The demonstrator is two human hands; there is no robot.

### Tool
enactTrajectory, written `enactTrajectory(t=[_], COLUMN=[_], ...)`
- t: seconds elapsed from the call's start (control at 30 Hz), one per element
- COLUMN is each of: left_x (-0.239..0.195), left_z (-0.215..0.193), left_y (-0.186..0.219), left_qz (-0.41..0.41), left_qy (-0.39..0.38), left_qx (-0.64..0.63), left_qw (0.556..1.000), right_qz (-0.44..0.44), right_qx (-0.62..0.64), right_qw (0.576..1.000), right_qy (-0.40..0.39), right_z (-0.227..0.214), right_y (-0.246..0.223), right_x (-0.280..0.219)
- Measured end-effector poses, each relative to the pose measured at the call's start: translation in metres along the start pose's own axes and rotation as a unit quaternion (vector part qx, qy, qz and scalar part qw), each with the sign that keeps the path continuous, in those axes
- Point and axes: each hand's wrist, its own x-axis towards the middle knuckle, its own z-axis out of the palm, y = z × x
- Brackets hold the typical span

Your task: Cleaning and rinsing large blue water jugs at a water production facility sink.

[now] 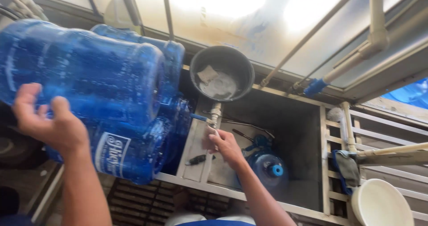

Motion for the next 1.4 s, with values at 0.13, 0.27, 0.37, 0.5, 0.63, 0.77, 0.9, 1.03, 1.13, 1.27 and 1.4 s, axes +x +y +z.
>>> enactTrajectory(t=[0.13,0.27,0.37,0.5,0.63,0.77,0.9,1.03,1.13,1.27,1.4], left_x=[-0.097,-0.218,-0.32,-0.467,-0.581,-0.665,-0.682,-0.696,-0.677,-0.625,-0.523], left_z=[0.035,0.074,0.116,0.178,0.221,0.249,0.247,0.238,0.233,0.235,0.22], left_y=[0.083,0.139,0.161,0.154,0.142,0.13,0.136,0.106,0.091,0.091,0.16], left_qz=[-0.025,-0.156,-0.226,-0.268,-0.191,-0.044,0.05,0.065,-0.002,-0.048,-0.095], left_qy=[-0.069,-0.232,-0.395,-0.609,-0.752,-0.829,-0.871,-0.83,-0.803,-0.796,-0.7], left_qx=[-0.203,-0.195,-0.17,-0.092,0.018,0.081,0.183,0.234,0.26,0.225,0.131], left_qw=[0.976,0.94,0.874,0.741,0.631,0.552,0.454,0.502,0.537,0.559,0.696], right_qz=[0.171,0.239,0.3,0.307,0.298,0.295,0.278,0.263,0.258,0.253,0.242], right_qx=[-0.1,-0.105,-0.083,0.01,0.064,0.092,0.116,0.142,0.139,0.146,0.193], right_qw=[0.978,0.954,0.931,0.925,0.917,0.916,0.919,0.918,0.921,0.922,0.915], right_qy=[0.063,0.149,0.188,0.225,0.256,0.257,0.253,0.26,0.255,0.253,0.261], right_z=[-0.101,-0.204,-0.247,-0.289,-0.301,-0.307,-0.317,-0.322,-0.325,-0.327,-0.329], right_y=[0.112,0.252,0.27,0.295,0.29,0.278,0.272,0.266,0.259,0.252,0.254], right_x=[0.001,-0.015,-0.05,-0.075,-0.105,-0.132,-0.153,-0.168,-0.169,-0.165,-0.15])
